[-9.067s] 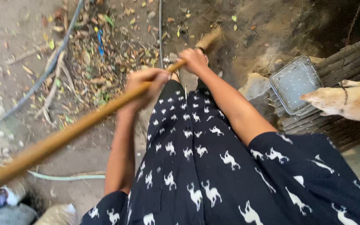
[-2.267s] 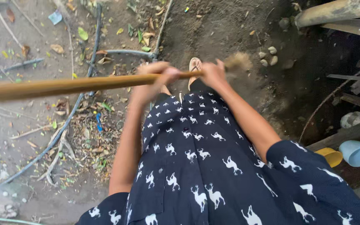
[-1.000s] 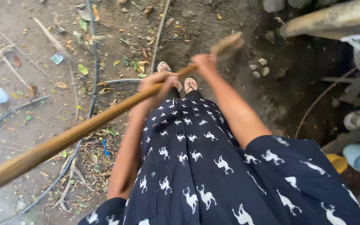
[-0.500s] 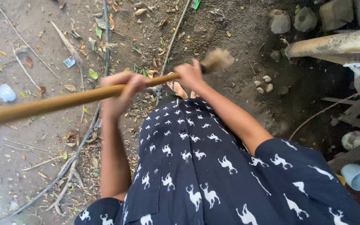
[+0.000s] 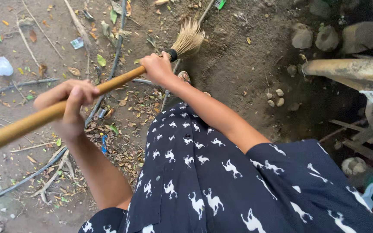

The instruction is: The person sweeps dry leaves, dirt, and debris across the ground using a long-handled broom.

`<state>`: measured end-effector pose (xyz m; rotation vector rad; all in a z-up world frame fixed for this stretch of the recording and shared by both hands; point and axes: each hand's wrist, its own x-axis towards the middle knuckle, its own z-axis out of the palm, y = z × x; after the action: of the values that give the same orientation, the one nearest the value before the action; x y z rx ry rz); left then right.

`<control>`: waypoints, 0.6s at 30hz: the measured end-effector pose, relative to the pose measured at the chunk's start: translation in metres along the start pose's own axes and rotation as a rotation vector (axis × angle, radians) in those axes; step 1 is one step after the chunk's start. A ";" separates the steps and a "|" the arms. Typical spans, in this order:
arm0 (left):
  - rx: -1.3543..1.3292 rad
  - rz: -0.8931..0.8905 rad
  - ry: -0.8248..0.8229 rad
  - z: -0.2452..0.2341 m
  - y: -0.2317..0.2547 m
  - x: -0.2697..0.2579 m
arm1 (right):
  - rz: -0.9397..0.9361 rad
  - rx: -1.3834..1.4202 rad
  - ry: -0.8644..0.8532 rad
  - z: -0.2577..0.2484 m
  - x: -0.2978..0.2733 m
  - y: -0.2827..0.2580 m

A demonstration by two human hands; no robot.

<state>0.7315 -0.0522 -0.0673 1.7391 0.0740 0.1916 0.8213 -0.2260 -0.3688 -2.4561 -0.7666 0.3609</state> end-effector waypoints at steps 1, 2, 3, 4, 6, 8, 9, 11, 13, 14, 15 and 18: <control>-0.005 0.045 -0.001 -0.001 0.004 0.001 | -0.040 0.046 0.072 -0.011 0.000 -0.012; -0.010 0.091 -0.003 -0.003 0.008 0.002 | -0.039 0.047 0.074 -0.023 -0.004 -0.015; -0.004 0.048 -0.044 0.001 0.007 0.004 | -0.046 0.018 0.057 -0.036 -0.015 -0.005; 0.001 0.006 -0.085 0.006 0.005 0.006 | -0.054 -0.011 0.039 -0.045 -0.028 0.010; -0.017 -0.190 -0.153 0.032 -0.015 0.013 | 0.117 -0.087 -0.142 -0.052 -0.059 0.052; 0.056 -0.311 -0.282 0.077 -0.054 0.028 | 0.215 -0.169 -0.190 -0.048 -0.104 0.118; 0.144 -0.290 -0.402 0.106 -0.077 0.035 | 0.272 -0.252 -0.181 -0.042 -0.127 0.153; 0.123 -0.262 -0.574 0.166 -0.117 0.030 | 0.356 -0.329 -0.195 -0.032 -0.179 0.224; -0.001 -0.221 -0.662 0.226 -0.150 0.020 | 0.586 -0.289 -0.348 -0.026 -0.220 0.280; 0.003 -0.200 -0.675 0.249 -0.160 0.013 | 0.655 -0.273 -0.363 -0.027 -0.235 0.295; 0.004 -0.203 -0.671 0.264 -0.167 0.007 | 0.650 -0.273 -0.366 -0.027 -0.238 0.302; -0.077 -0.183 -0.613 0.277 -0.167 0.009 | 0.604 -0.318 -0.299 -0.028 -0.214 0.315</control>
<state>0.7975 -0.2905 -0.2760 1.6365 -0.2191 -0.4679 0.8006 -0.5825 -0.5038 -2.9467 -0.1729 0.9042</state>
